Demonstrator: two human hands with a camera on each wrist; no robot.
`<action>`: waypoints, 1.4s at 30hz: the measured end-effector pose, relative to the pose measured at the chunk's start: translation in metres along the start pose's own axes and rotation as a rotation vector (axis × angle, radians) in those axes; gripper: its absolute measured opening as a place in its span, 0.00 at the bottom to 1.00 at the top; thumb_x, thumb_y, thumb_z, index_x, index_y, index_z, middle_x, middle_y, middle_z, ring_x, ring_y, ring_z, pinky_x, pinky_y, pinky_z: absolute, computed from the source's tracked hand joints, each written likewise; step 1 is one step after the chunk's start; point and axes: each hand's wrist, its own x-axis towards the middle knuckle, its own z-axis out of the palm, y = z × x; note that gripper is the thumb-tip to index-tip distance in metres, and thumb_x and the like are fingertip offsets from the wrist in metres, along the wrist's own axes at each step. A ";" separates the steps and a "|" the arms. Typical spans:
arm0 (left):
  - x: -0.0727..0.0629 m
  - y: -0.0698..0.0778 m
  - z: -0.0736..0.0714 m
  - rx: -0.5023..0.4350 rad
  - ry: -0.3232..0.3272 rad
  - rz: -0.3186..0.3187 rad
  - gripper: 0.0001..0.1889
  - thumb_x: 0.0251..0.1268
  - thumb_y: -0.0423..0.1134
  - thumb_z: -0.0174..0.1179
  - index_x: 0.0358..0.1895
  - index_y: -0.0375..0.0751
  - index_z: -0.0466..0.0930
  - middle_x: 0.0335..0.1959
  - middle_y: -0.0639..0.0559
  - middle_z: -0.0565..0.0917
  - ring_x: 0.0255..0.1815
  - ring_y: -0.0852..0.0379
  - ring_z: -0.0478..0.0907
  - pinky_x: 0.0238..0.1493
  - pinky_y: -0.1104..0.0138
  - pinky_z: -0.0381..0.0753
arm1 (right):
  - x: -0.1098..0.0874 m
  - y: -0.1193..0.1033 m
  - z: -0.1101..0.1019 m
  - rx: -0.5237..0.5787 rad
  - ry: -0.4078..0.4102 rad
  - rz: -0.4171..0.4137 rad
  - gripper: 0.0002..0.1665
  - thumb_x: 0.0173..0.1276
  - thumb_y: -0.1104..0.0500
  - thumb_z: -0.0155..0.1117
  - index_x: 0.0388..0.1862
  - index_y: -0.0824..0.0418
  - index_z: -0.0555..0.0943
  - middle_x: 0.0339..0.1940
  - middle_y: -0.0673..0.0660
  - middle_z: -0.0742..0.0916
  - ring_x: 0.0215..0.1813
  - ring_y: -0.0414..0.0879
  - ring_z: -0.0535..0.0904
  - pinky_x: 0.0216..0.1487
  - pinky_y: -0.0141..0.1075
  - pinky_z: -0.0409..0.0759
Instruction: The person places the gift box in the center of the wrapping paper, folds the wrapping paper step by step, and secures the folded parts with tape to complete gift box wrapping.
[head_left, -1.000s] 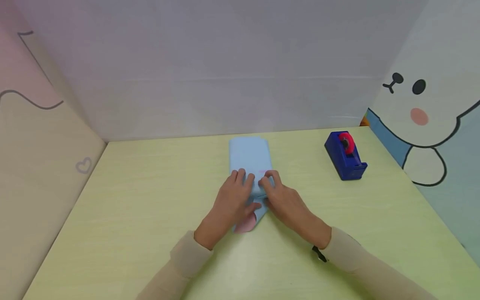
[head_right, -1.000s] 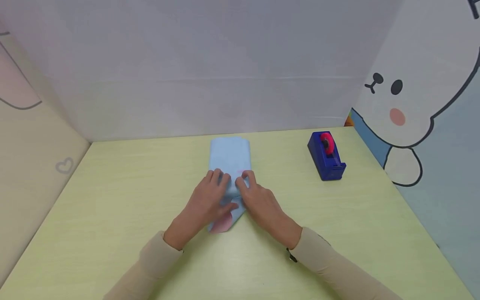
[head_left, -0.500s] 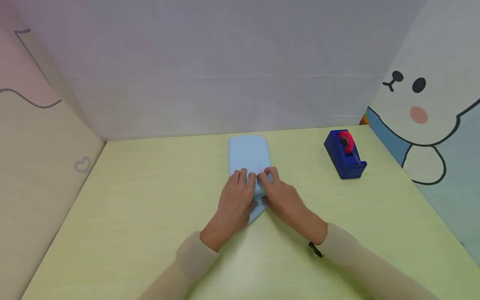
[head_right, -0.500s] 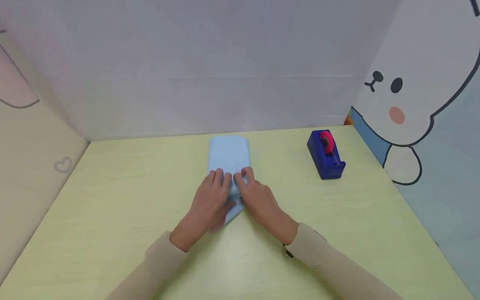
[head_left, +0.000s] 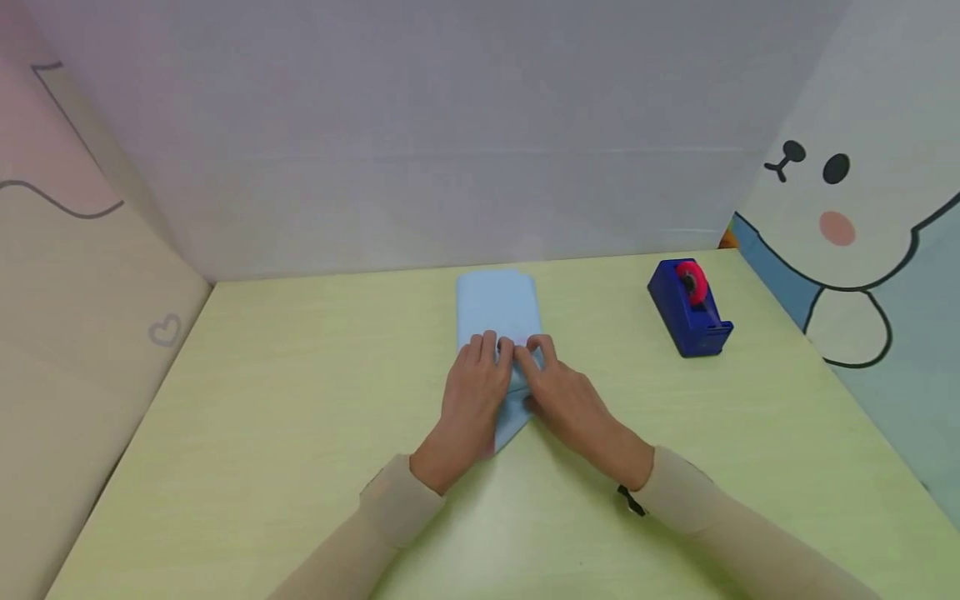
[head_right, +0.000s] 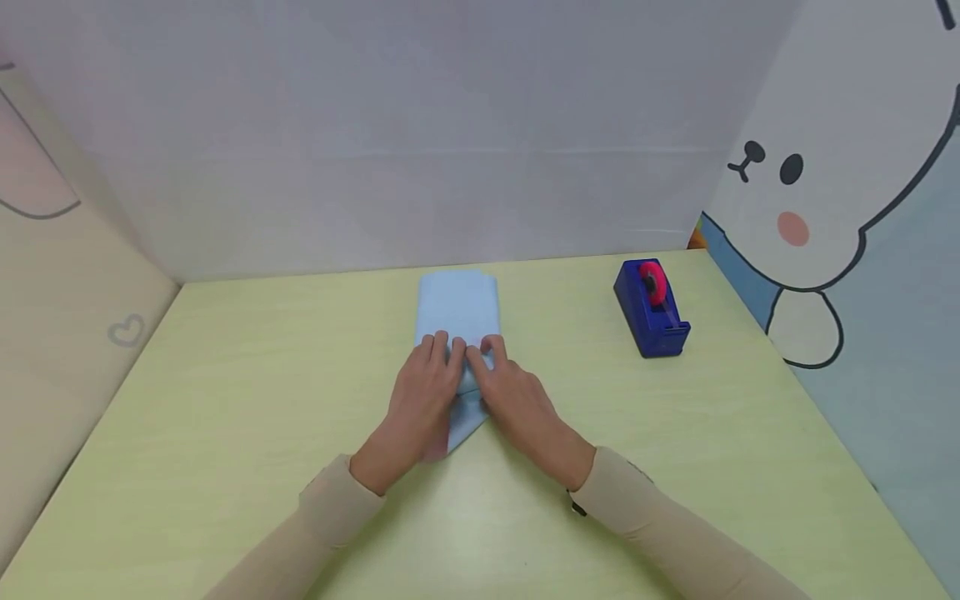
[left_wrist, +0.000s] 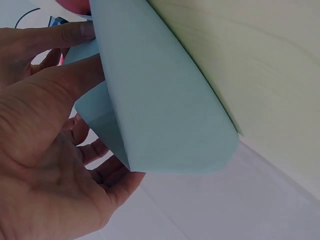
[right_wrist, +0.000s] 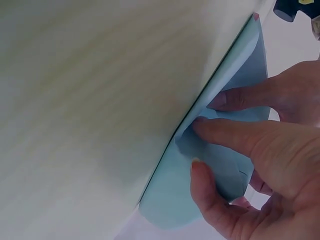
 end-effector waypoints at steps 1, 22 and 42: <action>0.000 0.000 0.000 0.004 -0.006 -0.001 0.47 0.31 0.55 0.78 0.58 0.35 0.69 0.46 0.42 0.72 0.44 0.49 0.70 0.48 0.65 0.74 | 0.000 0.001 0.000 0.014 -0.001 -0.003 0.39 0.55 0.65 0.83 0.62 0.65 0.71 0.56 0.66 0.72 0.22 0.46 0.71 0.18 0.33 0.73; 0.001 -0.005 0.013 -0.016 0.175 0.000 0.20 0.59 0.36 0.70 0.52 0.36 0.74 0.40 0.43 0.74 0.39 0.49 0.71 0.43 0.66 0.75 | -0.039 -0.001 -0.007 0.144 0.029 -0.287 0.18 0.61 0.67 0.77 0.49 0.69 0.82 0.50 0.61 0.84 0.52 0.54 0.81 0.54 0.43 0.82; -0.002 -0.008 0.013 -0.076 0.161 -0.009 0.40 0.43 0.49 0.85 0.58 0.36 0.75 0.46 0.42 0.77 0.43 0.48 0.72 0.47 0.65 0.77 | -0.058 -0.041 -0.021 0.081 -0.467 -0.105 0.39 0.82 0.44 0.52 0.71 0.78 0.69 0.73 0.77 0.70 0.75 0.74 0.63 0.73 0.57 0.66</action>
